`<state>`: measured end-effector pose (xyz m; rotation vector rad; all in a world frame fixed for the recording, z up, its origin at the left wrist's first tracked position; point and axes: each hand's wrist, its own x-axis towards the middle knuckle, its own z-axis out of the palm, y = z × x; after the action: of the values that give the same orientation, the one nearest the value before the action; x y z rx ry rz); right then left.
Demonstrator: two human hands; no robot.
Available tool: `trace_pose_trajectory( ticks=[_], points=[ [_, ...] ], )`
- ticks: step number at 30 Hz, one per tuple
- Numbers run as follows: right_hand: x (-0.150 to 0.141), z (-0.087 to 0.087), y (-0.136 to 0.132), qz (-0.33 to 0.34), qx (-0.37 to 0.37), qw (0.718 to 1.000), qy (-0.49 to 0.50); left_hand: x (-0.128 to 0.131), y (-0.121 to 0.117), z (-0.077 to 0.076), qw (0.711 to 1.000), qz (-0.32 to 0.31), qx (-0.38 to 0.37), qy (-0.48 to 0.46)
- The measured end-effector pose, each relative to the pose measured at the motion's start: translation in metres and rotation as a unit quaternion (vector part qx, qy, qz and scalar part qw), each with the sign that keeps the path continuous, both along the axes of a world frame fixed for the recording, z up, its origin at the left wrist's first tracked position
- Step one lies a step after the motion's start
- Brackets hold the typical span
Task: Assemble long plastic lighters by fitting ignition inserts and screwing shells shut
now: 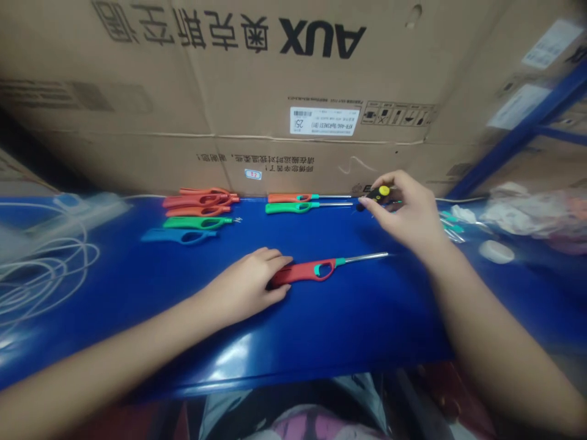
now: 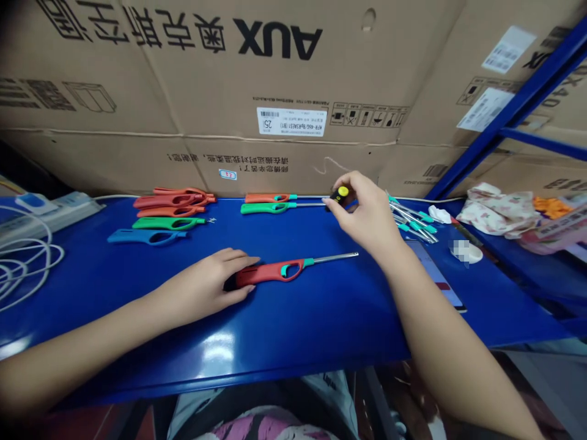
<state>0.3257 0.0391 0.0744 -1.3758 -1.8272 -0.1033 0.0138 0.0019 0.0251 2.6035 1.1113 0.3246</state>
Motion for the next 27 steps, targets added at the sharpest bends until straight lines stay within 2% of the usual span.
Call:
trace_pose_trajectory(
  ticks=[2, 4, 7, 11, 16, 19, 23, 27],
  points=[
    [0.012, -0.004, 0.005, -0.053, -0.029, 0.996, -0.061, 0.003, 0.001, -0.003, 1.0, -0.012, 0.004, -0.002],
    [0.02, -0.007, 0.008, -0.076, -0.06, 0.988, -0.116, 0.008, 0.003, -0.007, 1.0, -0.028, 0.004, -0.012],
    [0.029, -0.012, 0.014, -0.11, -0.144, 0.966, -0.183, 0.015, 0.006, -0.01, 0.999, -0.036, -0.001, -0.02],
    [0.04, -0.024, 0.021, -0.147, -0.25, 0.934, -0.21, 0.017, 0.02, 0.001, 0.999, -0.053, -0.009, -0.002],
    [0.044, -0.034, 0.022, -0.168, -0.366, 0.885, -0.234, -0.001, 0.069, 0.023, 0.999, -0.032, 0.009, -0.006],
    [0.039, -0.034, 0.021, -0.177, -0.392, 0.869, -0.244, -0.012, 0.106, 0.031, 0.999, -0.012, 0.034, -0.015],
    [0.038, -0.034, 0.023, -0.192, -0.394, 0.864, -0.247, -0.009, 0.148, 0.031, 0.997, 0.026, 0.068, -0.036],
    [0.046, -0.037, 0.028, -0.189, -0.391, 0.866, -0.247, 0.003, 0.176, 0.023, 0.996, 0.031, 0.069, -0.05]
  ],
)
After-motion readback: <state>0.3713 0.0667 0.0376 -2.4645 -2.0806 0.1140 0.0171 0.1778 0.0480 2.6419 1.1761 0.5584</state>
